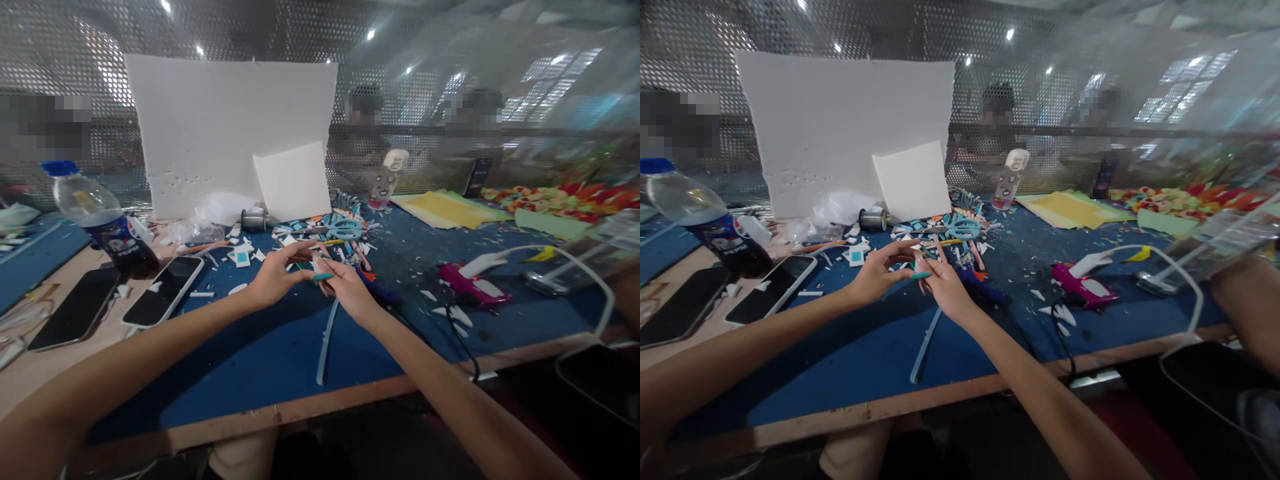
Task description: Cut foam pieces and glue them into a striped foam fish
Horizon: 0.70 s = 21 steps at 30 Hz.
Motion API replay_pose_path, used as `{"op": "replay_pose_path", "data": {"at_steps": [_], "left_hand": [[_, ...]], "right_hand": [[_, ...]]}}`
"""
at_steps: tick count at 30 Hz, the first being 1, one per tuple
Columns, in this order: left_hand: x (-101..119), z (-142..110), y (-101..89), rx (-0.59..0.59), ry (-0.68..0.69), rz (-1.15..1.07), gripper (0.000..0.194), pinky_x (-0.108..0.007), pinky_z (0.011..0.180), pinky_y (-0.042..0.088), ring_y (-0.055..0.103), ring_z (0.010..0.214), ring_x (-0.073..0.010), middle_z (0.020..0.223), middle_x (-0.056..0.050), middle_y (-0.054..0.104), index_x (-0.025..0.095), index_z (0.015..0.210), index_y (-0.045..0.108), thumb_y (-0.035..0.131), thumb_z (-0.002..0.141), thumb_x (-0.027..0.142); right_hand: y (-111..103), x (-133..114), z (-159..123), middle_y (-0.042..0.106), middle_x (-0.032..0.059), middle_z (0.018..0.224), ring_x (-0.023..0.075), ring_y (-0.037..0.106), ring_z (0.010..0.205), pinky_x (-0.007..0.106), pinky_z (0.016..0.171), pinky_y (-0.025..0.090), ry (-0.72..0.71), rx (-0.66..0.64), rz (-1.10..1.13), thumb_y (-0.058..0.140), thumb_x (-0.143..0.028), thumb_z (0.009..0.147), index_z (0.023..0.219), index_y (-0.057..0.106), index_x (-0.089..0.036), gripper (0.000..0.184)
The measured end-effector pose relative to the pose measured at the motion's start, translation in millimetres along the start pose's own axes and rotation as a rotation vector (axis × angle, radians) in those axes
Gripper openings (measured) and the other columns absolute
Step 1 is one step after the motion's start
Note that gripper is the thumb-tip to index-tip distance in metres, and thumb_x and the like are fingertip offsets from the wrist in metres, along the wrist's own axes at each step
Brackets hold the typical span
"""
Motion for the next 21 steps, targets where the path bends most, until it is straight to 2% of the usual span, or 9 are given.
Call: {"op": "replay_pose_path", "data": {"at_steps": [2,4,6,8,10,12,16,18,21], "left_hand": [[0,1,0.4,0.006,0.008,0.021,0.047,-0.037,0.091,0.050,0.064,0.099,-0.0220,0.111,-0.012,0.067,0.015,0.120,0.057,0.070,0.076,0.026],[-1,2,-1.1,0.018,0.012,0.046,0.044,-0.037,0.093,0.049,0.063,0.101,-0.0216,0.112,-0.011,0.066,0.015,0.118,0.058,0.069,0.076,0.025],[-4,1,-4.2,0.027,0.003,0.070,0.042,-0.037,0.093,0.049,0.063,0.100,-0.0210,0.112,-0.011,0.066,0.015,0.115,0.060,0.069,0.075,0.024],[-7,-1,-7.8,0.029,-0.021,0.087,0.040,-0.037,0.090,0.051,0.063,0.095,-0.0200,0.110,-0.011,0.067,0.015,0.111,0.062,0.070,0.073,0.023],[-11,-4,-11.1,0.026,-0.051,0.089,0.041,-0.037,0.089,0.052,0.064,0.091,-0.0193,0.107,-0.010,0.068,0.015,0.110,0.063,0.070,0.071,0.023],[-13,-8,-14.1,0.022,-0.086,0.077,0.043,-0.036,0.085,0.054,0.065,0.086,-0.0182,0.105,-0.009,0.069,0.015,0.111,0.061,0.070,0.070,0.022],[-15,-16,-23.1,0.036,-0.165,0.050,0.044,-0.029,0.067,0.058,0.065,0.069,-0.0131,0.112,-0.011,0.065,0.015,0.115,0.057,0.066,0.072,0.021],[-16,-21,-30.4,0.055,-0.202,0.042,0.040,-0.027,0.064,0.058,0.065,0.065,-0.0122,0.109,-0.011,0.066,0.015,0.113,0.059,0.065,0.074,0.021],[-16,-33,-45.1,0.102,-0.243,0.036,0.038,-0.028,0.065,0.059,0.065,0.067,-0.0133,0.099,-0.009,0.068,0.014,0.112,0.060,0.065,0.074,0.020]], "right_hand": [[-11,-3,-4,0.045,-0.0006,0.055,0.0133,0.043,0.050,0.028,0.051,0.038,-0.008,-0.011,-0.159,0.019,-0.059,0.090,0.069,0.044,-0.021,0.049],[-30,-7,-9,0.053,0.0050,0.071,0.0184,0.052,0.070,0.034,0.068,0.044,-0.011,0.012,-0.353,0.019,-0.051,0.092,0.072,0.043,-0.021,0.043],[-55,-7,-17,0.053,0.0111,0.094,0.0260,0.049,0.096,0.043,0.087,0.039,0.008,0.070,-0.576,0.031,-0.047,0.089,0.083,0.045,-0.020,0.031],[-76,-4,-24,0.048,0.0159,0.106,0.0342,0.042,0.107,0.051,0.089,0.035,0.074,0.086,-0.779,0.047,-0.044,0.078,0.094,0.045,-0.018,0.031],[-87,3,-28,0.049,0.0173,0.103,0.0388,0.044,0.104,0.052,0.083,0.039,0.136,0.015,-0.938,0.061,-0.039,0.063,0.093,0.047,-0.017,0.040],[-88,10,-28,0.052,0.0164,0.097,0.0392,0.048,0.098,0.049,0.078,0.042,0.166,-0.069,-1.056,0.065,-0.030,0.056,0.089,0.049,-0.017,0.039],[-78,16,-19,0.055,0.0167,0.096,0.0363,0.054,0.093,0.041,0.070,0.044,0.167,-0.135,-1.202,0.060,-0.017,0.061,0.093,0.052,-0.014,0.033],[-75,16,-15,0.055,0.0164,0.097,0.0300,0.059,0.078,0.034,0.060,0.044,0.168,-0.149,-1.224,0.060,-0.017,0.063,0.096,0.052,-0.012,0.034],[-74,13,-12,0.056,0.0166,0.101,0.0206,0.058,0.056,0.031,0.047,0.040,0.142,-0.133,-1.217,0.056,-0.023,0.073,0.099,0.051,-0.012,0.029]]}}
Point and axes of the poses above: each hand's wrist, its own z-axis towards the middle knuckle, its own y-axis out of the palm, x = y × z, the point moved 3 cm from there along z, towards the middle knuckle
